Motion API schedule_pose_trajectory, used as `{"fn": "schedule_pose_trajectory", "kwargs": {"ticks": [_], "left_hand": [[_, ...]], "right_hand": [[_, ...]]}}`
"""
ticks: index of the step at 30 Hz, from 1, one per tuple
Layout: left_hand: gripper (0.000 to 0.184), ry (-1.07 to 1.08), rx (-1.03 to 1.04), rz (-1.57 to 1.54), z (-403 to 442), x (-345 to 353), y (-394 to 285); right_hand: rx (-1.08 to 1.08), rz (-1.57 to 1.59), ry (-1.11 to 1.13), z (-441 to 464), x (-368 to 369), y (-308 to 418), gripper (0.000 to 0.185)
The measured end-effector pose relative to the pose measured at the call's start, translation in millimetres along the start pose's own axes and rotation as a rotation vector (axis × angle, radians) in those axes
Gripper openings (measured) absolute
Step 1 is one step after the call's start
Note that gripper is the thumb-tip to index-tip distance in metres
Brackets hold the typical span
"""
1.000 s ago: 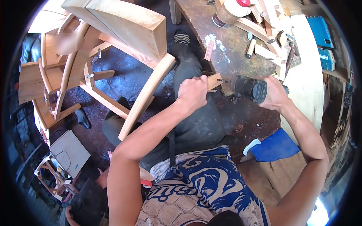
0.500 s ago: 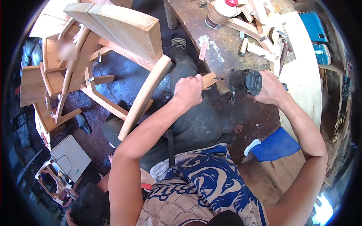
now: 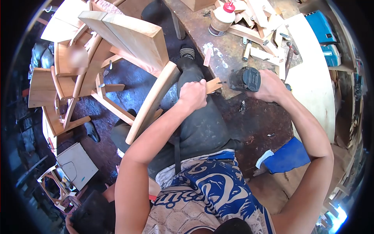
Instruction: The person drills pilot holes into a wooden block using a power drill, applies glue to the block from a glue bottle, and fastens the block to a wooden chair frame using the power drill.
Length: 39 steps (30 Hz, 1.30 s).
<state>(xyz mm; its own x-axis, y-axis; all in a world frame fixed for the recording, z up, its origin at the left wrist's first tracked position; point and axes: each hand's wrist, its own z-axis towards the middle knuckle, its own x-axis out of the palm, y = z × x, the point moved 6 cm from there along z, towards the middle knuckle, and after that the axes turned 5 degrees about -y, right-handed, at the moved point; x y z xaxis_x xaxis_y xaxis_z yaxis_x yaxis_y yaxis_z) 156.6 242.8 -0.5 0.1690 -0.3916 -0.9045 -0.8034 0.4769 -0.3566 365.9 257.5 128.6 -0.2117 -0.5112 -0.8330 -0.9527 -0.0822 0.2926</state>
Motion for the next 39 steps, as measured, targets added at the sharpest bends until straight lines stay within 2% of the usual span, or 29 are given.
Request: {"fn": "schedule_pose_trajectory", "kwargs": {"ticks": [5, 11, 13, 14, 16, 17, 18, 20, 21, 26, 30, 31, 32, 34, 36, 38, 39], "left_hand": [[0.038, 0.013, 0.011, 0.022, -1, 1, -2], [0.039, 0.01, 0.025, 0.073, -2, -3, -2], [0.042, 0.051, 0.003, 0.03, -2, -6, -1], [0.042, 0.05, 0.002, 0.033, -3, -11, 2], [0.045, 0.182, -0.123, -0.31, -6, -20, 22], [0.046, 0.098, -0.034, -0.752, -5, 3, 44], [0.048, 0.203, -0.061, -1.2, -11, 17, 52], [0.051, 0.389, -0.023, -1.606, -32, -7, 36], [0.057, 0.417, -0.003, -1.669, -40, -12, 31], [0.068, 0.435, -0.032, -1.796, -62, -15, 26], [0.066, 0.396, -0.084, -1.854, -67, -14, 27], [0.066, 0.391, -0.078, -1.86, -66, -12, 26], [0.063, 0.332, -0.114, -1.826, -64, -10, 29], [0.06, 0.261, -0.149, -1.799, -63, -5, 29], [0.053, 0.055, -0.175, -1.701, -60, -3, 30], [0.058, 0.015, -0.186, -1.699, -62, 1, 23], [0.059, -0.076, -0.197, -1.685, -62, 2, 21]], "right_hand": [[-0.061, 0.061, -0.062, -3, -2, -6, 0.036], [-0.09, 0.124, -0.037, -6, -1, -6, 0.041], [0.048, 0.363, -0.099, -20, -15, -11, 0.046], [0.046, 0.365, -0.101, -26, -16, -13, 0.046], [0.052, 0.65, -0.255, -41, -25, -28, 0.051], [0.002, 0.668, -0.447, -51, -29, -33, 0.042], [-0.007, 0.675, -0.457, -56, -27, -44, 0.042], [0.22, 0.841, -0.301, -59, -10, -71, 0.033], [0.13, 0.966, -0.425, -62, -9, -67, 0.02], [0.191, 1.046, -0.462, -57, 23, -85, 0.013], [0.158, 0.985, -0.595, -51, 39, -92, 0.012], [0.151, 0.949, -0.713, -52, 40, -96, 0.013], [0.14, 0.91, -0.829, -51, 41, -101, 0.014], [0.085, 0.964, -0.875, -42, 46, -102, 0.017], [0.012, 1.116, -1.077, -39, 41, -97, 0.021], [0.021, 1.157, -1.052, -31, 43, -95, 0.023], [0.019, 1.173, -1.113, -24, 48, -98, 0.023]]}}
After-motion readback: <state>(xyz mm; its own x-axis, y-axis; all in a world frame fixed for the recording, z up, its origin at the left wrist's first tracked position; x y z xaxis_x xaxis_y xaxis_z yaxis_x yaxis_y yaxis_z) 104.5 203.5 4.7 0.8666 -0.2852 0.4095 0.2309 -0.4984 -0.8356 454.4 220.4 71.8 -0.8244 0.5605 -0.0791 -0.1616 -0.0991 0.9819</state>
